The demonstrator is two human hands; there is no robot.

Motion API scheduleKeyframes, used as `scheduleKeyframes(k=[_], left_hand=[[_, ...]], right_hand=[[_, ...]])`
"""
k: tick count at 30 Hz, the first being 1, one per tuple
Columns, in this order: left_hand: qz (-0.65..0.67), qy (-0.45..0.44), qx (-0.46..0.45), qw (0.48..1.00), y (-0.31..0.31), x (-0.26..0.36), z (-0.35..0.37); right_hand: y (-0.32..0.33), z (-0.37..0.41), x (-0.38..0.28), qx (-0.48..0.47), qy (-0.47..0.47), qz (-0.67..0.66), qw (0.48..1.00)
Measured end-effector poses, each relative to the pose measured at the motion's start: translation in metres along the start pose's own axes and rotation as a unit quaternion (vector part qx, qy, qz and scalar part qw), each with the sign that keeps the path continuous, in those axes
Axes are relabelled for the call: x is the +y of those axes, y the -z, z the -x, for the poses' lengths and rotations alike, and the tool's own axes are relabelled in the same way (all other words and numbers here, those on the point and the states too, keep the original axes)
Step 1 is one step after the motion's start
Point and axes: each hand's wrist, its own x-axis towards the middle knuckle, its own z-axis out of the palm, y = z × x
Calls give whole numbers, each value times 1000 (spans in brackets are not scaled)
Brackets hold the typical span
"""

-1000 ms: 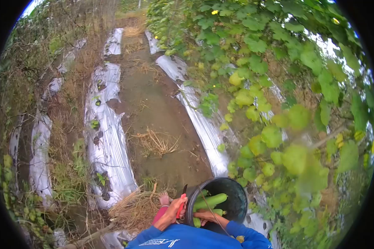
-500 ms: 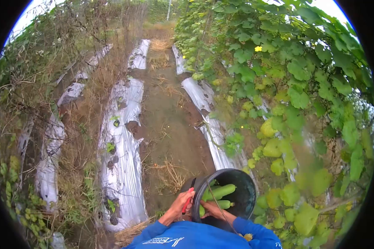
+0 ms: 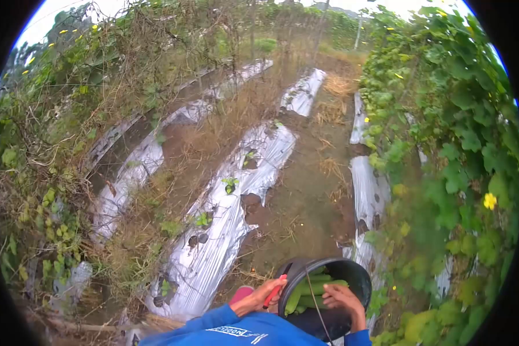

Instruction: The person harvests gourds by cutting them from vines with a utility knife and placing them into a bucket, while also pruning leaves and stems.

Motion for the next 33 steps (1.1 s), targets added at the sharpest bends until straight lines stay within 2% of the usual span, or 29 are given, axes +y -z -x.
scheduleKeyframes(k=[3,5,8,10,11,13,14,15,17,19,21,23,24,25,28,30,31,33], left_hand=[[44,19,10,999,-3,27,-39],[18,32,15,999,-12,55,-62],[7,68,-3,998,-2,81,-133],[-33,114,-25,993,7,101,-190],[-51,132,-50,989,6,117,-216],[-51,114,-50,991,8,156,-262],[-29,125,-80,988,12,180,-288],[-31,113,-105,987,16,199,-316],[-59,104,-151,981,12,242,-355],[-81,107,-188,973,2,293,-386],[-100,105,-220,965,-8,338,-412],[-125,61,-240,961,-12,381,-443],[-138,81,-261,952,-2,397,-468],[-148,89,-278,945,9,412,-490],[-101,55,-170,979,51,457,-559],[-72,34,-96,992,87,484,-612],[-54,28,-48,997,110,493,-638],[-33,1,19,999,168,503,-696]], right_hand=[[64,-18,-56,15,14,-3,1000],[110,-31,-83,8,42,-72,997],[170,-73,-110,51,67,-95,992],[214,-116,-107,172,106,-131,971],[245,-144,-95,203,105,-146,962],[294,-194,-52,274,55,85,957],[294,-202,-50,314,46,64,946],[287,-214,-60,344,103,-71,931],[278,-217,-90,384,157,-205,887],[277,-208,-131,300,86,-313,897],[267,-211,-159,332,97,-308,886],[274,-236,-167,357,96,-328,869],[272,-257,-184,395,115,-364,836],[271,-276,-200,411,121,-371,824],[278,-326,-228,442,172,-437,764],[318,-378,-225,395,125,-488,768],[341,-406,-217,404,130,-493,760],[386,-462,-202,401,104,-463,784]])
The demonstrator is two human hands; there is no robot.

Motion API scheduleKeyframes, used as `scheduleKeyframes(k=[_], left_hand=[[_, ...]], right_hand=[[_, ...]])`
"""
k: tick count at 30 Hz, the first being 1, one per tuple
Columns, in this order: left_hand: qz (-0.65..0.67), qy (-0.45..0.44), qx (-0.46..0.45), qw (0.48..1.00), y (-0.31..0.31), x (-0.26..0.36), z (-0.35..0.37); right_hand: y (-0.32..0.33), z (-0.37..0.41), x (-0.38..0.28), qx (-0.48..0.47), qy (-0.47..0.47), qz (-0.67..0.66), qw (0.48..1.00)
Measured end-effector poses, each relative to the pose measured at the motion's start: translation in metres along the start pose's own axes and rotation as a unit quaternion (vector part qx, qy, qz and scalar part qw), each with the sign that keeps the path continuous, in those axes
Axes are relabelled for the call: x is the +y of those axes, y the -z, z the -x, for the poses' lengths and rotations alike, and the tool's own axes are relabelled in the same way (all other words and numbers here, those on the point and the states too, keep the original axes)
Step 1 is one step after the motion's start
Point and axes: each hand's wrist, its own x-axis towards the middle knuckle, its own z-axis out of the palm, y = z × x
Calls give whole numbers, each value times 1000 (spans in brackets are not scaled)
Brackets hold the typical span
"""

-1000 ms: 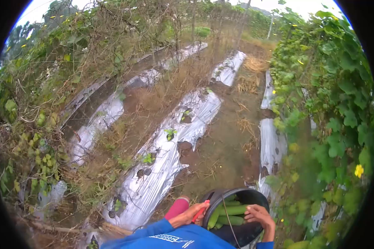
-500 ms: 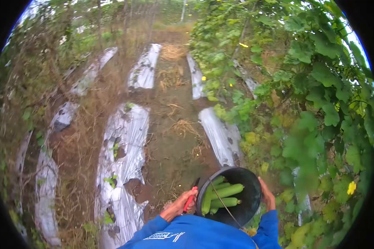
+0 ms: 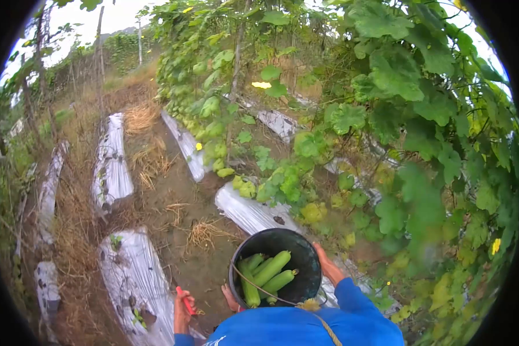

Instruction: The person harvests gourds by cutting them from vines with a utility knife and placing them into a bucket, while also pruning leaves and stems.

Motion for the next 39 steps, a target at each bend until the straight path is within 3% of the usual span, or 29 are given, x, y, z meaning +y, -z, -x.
scheduleKeyframes(k=[2,4,6,8,10,12,16,19,22,23,27,30,32,33,34,38,39], left_hand=[[-61,-39,62,995,56,14,-37],[-126,19,230,965,140,8,-82],[-93,-19,262,960,195,4,-78],[-42,41,291,955,239,-1,-81],[4,128,366,922,267,1,-96],[39,142,385,911,261,8,-107],[52,182,336,923,213,26,-226],[41,188,249,949,149,72,-358],[19,185,213,959,134,142,-430],[18,181,219,959,135,174,-440],[-26,131,279,951,209,283,-475],[-95,51,277,955,195,403,-580],[-28,74,266,961,189,479,-660],[-47,23,233,971,182,506,-687],[-62,-28,200,977,175,531,-711],[-115,29,269,956,161,592,-791],[-150,-13,262,953,168,587,-799]], right_hand=[[-43,-44,-9,11,16,-15,1000],[-90,-95,-26,-18,-19,-82,996],[-151,-98,-59,-14,-76,-76,994],[-195,-124,-80,33,17,14,999],[-247,-157,-106,-14,13,18,1000],[-306,-173,-133,-17,90,97,991],[-345,-307,-144,-81,54,121,988],[-403,-353,-164,-120,-40,106,986],[-456,-377,-191,-54,-15,100,993],[-442,-425,-187,-63,16,94,993],[-526,-433,-245,-35,59,15,998],[-584,-455,-284,-32,73,-17,997],[-607,-490,-296,-26,71,-22,997],[-616,-510,-301,-34,58,-12,998],[-623,-531,-303,-26,65,-17,997],[-679,-624,-318,-49,63,-9,997],[-673,-658,-317,-63,48,-14,997]])
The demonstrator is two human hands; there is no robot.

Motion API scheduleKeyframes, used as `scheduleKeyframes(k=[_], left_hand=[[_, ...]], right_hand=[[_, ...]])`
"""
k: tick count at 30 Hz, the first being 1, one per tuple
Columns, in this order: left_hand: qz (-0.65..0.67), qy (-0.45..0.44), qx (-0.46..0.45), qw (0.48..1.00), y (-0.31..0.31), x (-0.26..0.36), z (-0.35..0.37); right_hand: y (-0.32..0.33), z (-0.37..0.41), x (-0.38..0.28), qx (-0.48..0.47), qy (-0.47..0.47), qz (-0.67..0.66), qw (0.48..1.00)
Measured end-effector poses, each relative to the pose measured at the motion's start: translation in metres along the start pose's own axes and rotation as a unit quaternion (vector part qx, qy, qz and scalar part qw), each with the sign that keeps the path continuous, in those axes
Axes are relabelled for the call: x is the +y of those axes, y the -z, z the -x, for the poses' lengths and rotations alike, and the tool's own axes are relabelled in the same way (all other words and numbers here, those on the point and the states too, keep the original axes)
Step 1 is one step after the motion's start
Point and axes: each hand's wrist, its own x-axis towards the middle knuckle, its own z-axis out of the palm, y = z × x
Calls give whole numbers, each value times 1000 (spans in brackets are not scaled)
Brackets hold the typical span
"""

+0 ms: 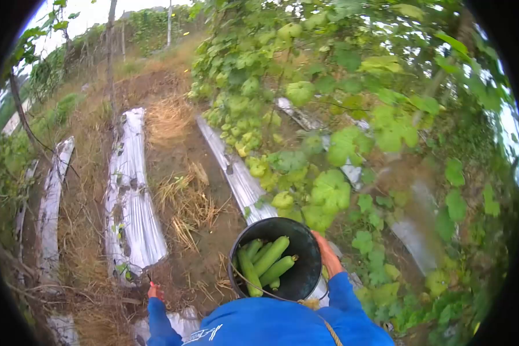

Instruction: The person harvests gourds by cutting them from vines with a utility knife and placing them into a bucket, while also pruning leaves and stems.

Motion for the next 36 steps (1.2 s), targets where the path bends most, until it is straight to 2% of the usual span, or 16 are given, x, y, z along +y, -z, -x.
scheduleKeyframes(k=[1,4,7,8,11,12,15,18,20,22,26,27,29,31,33,36], left_hand=[[6,7,22,1000,-4,-4,-8],[0,200,70,977,-15,-34,-17],[-23,225,36,973,-32,-67,0],[30,294,88,951,-53,-47,22],[110,317,103,936,-82,-57,22],[200,299,100,927,-88,-90,0],[230,282,100,926,-113,-77,-23],[291,218,72,929,-129,-38,-69],[285,81,-2,955,-121,-12,-111],[327,244,22,913,-128,57,-187],[105,200,140,964,-149,259,-331],[81,217,118,966,-160,323,-361],[50,100,57,992,-169,402,-438],[30,82,75,993,-194,504,-484],[52,-35,11,998,-212,582,-511],[39,-47,-21,998,-240,653,-569]], right_hand=[[-2,-38,-4,-18,-9,-3,1000],[-84,-66,-64,19,14,-7,1000],[-101,-136,-82,-20,-19,17,999],[-108,-164,-86,-21,-21,14,999],[-153,-227,-107,-49,-51,34,997],[-182,-234,-117,-28,-39,54,997],[-203,-328,-106,-40,-72,35,996],[-252,-406,-110,-79,-16,87,993],[-310,-432,-127,-88,-10,71,994],[-389,-435,-166,-72,23,89,993],[-411,-543,-186,-48,-25,37,998],[-430,-549,-200,-44,-24,30,998],[-496,-549,-231,-62,32,34,997],[-520,-584,-238,-60,14,25,998],[-546,-630,-240,-78,9,11,997],[-585,-694,-238,-83,10,22,996]])
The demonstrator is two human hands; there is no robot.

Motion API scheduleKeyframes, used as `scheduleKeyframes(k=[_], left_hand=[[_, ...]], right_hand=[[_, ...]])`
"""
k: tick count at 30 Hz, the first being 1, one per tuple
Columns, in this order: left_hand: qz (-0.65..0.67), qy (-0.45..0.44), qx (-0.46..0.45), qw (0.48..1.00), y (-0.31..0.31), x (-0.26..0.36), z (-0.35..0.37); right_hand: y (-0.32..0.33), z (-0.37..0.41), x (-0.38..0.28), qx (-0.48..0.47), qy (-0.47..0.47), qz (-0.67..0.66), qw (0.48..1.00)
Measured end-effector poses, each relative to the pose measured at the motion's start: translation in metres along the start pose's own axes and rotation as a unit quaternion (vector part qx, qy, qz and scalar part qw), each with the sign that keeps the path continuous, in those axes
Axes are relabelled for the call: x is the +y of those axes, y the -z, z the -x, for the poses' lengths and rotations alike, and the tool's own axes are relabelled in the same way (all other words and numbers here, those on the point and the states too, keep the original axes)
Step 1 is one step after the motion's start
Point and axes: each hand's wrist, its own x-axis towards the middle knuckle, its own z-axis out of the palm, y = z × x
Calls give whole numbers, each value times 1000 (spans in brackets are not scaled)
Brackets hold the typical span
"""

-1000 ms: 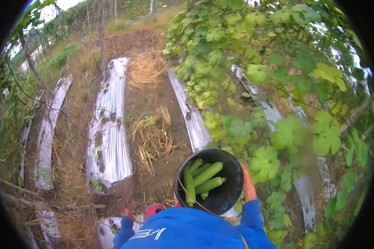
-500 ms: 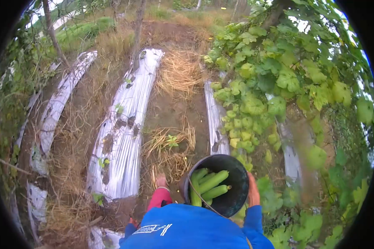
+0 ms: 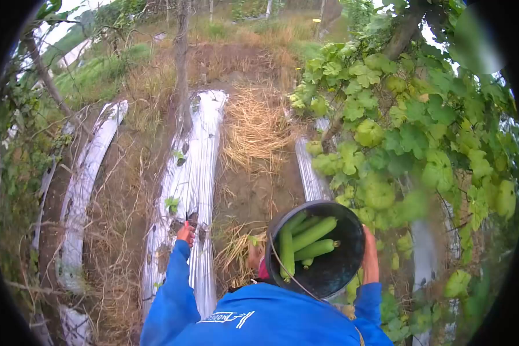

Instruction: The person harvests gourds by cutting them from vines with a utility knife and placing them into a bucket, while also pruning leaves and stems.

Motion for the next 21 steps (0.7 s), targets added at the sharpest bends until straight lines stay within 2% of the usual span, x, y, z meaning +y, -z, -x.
scheduleKeyframes(k=[1,3,4,5,6,7,8,9,11,12,15,19,21], left_hand=[[0,-1,0,1000,-3,4,-21],[-104,16,28,994,-1,6,-54],[-202,30,42,978,1,-3,-81],[-301,54,56,950,21,-39,-112],[-464,-71,102,877,29,-85,-146],[-311,123,116,935,35,-103,-147],[-199,221,149,943,38,-111,-130],[-64,318,112,939,39,-87,-92],[-49,319,147,935,25,-75,-71],[-27,329,152,932,16,-68,-73],[33,339,140,930,-13,-44,-97],[68,324,110,937,-42,-8,-176],[58,324,110,938,-53,9,-234]], right_hand=[[-6,-29,4,-12,18,26,999],[-17,-95,22,-27,5,21,999],[-19,-130,27,-38,-11,21,999],[-22,-154,35,-46,-21,20,999],[-28,-177,40,-46,-29,13,998],[-42,-214,31,-51,-21,9,998],[-62,-236,21,-44,15,31,998],[-78,-246,11,-43,3,30,999],[-115,-277,-8,5,-14,-22,1000],[-126,-300,-16,-10,28,8,1000],[-157,-365,-41,-10,-15,-22,1000],[-222,-419,-70,-26,-24,-30,999],[-256,-442,-80,6,-12,-20,1000]])
